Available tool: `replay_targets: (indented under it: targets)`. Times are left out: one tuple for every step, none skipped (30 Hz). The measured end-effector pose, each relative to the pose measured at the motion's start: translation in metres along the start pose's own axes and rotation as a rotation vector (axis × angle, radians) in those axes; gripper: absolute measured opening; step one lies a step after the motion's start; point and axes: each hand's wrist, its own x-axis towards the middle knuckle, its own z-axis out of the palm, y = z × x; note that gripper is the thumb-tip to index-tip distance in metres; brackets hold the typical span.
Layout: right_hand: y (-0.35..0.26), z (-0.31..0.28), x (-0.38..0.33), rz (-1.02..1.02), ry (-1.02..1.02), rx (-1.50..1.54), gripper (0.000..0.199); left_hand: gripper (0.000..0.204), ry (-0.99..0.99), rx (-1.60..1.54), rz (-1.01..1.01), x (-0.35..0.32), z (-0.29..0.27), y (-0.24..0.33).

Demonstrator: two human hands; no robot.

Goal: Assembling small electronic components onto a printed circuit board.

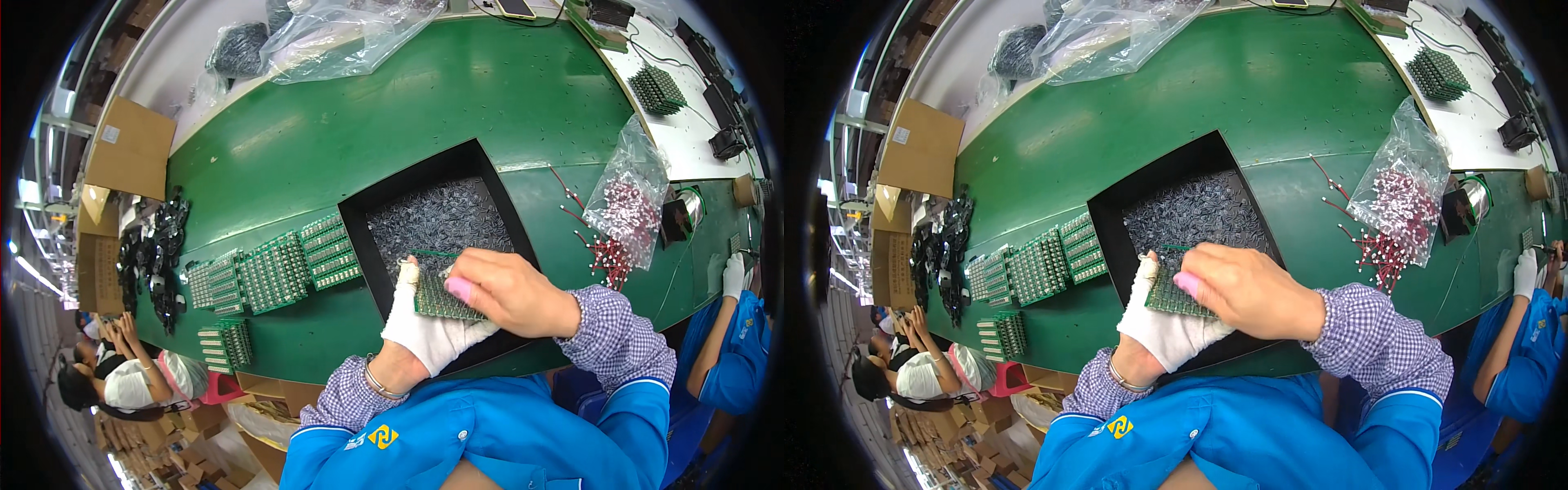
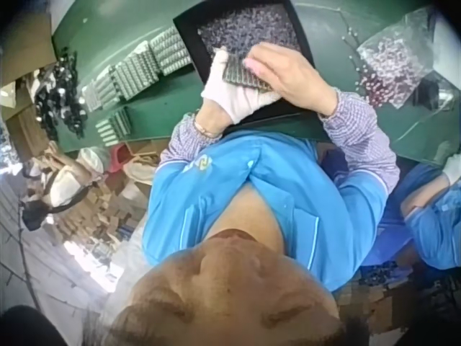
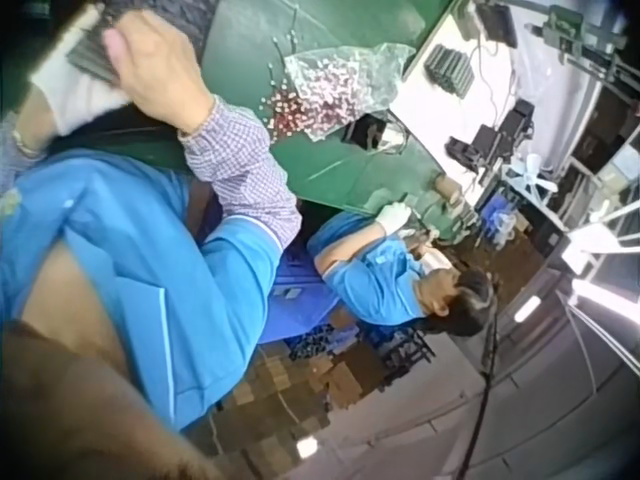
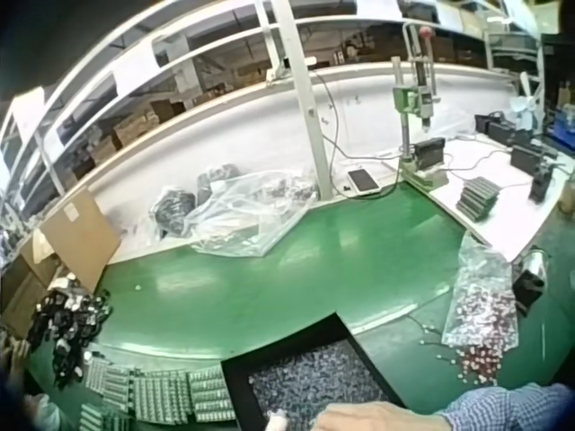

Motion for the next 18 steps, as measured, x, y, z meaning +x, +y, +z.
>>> replay_targets:
  targets:
    - [-0.002, -0.005, 0.001, 0.022, -0.023, 0.066, 0.014, 0.063, -0.032, -0.046, -0.014, 0.0, -0.003, 0.001]
    - [-0.005, -0.011, 0.002, 0.043, -0.047, 0.133, 0.011, 0.063, -0.064, -0.092, -0.028, 0.0, -0.007, 0.003]
    - [-0.007, -0.016, 0.003, 0.064, -0.07, 0.199, 0.009, 0.063, -0.097, -0.138, -0.042, 0.0, -0.011, 0.005]
    - [-0.008, -0.018, 0.003, 0.086, -0.095, 0.265, 0.007, 0.062, -0.129, -0.185, -0.055, -0.001, -0.013, 0.007]
    - [-0.007, -0.018, 0.003, 0.087, -0.094, 0.264, 0.007, 0.062, -0.13, -0.185, -0.057, -0.001, -0.015, 0.007]
    - [-0.005, -0.017, 0.002, 0.065, -0.091, 0.271, 0.007, 0.062, -0.142, -0.185, -0.064, -0.001, -0.016, 0.008]
    - [-0.002, -0.015, 0.001, 0.042, -0.088, 0.279, 0.008, 0.062, -0.154, -0.185, -0.071, -0.001, -0.016, 0.009]
    - [0.0, -0.014, 0.0, 0.02, -0.085, 0.286, 0.009, 0.062, -0.167, -0.185, -0.078, -0.001, -0.017, 0.009]
    - [0.001, -0.014, -0.001, -0.002, -0.082, 0.293, 0.01, 0.061, -0.179, -0.186, -0.086, -0.001, -0.017, 0.01]
    - [0.001, -0.015, -0.001, -0.003, -0.083, 0.294, 0.01, 0.061, -0.179, -0.186, -0.084, -0.002, -0.016, 0.011]
    - [0.0, -0.017, -0.001, -0.001, -0.079, 0.322, 0.009, 0.061, -0.174, -0.192, -0.082, -0.003, -0.015, 0.012]
    - [-0.002, -0.019, -0.001, 0.001, -0.074, 0.351, 0.009, 0.061, -0.168, -0.198, -0.079, -0.004, -0.013, 0.013]
    - [-0.003, -0.021, -0.001, 0.003, -0.07, 0.38, 0.009, 0.061, -0.163, -0.203, -0.076, -0.006, -0.011, 0.013]
    - [-0.003, -0.022, 0.0, 0.005, -0.066, 0.409, 0.009, 0.061, -0.157, -0.209, -0.072, -0.006, -0.01, 0.014]
    - [-0.002, -0.022, -0.001, 0.007, -0.065, 0.408, 0.009, 0.061, -0.157, -0.209, -0.074, -0.006, -0.011, 0.014]
    - [-0.001, -0.02, -0.002, 0.003, -0.057, 0.367, 0.011, 0.061, -0.173, -0.227, -0.074, -0.006, -0.012, 0.014]
    - [0.001, -0.019, -0.003, 0.0, -0.048, 0.326, 0.012, 0.061, -0.188, -0.245, -0.074, -0.004, -0.014, 0.015]
    - [0.003, -0.018, -0.004, -0.004, -0.04, 0.284, 0.014, 0.061, -0.203, -0.263, -0.075, -0.003, -0.015, 0.015]
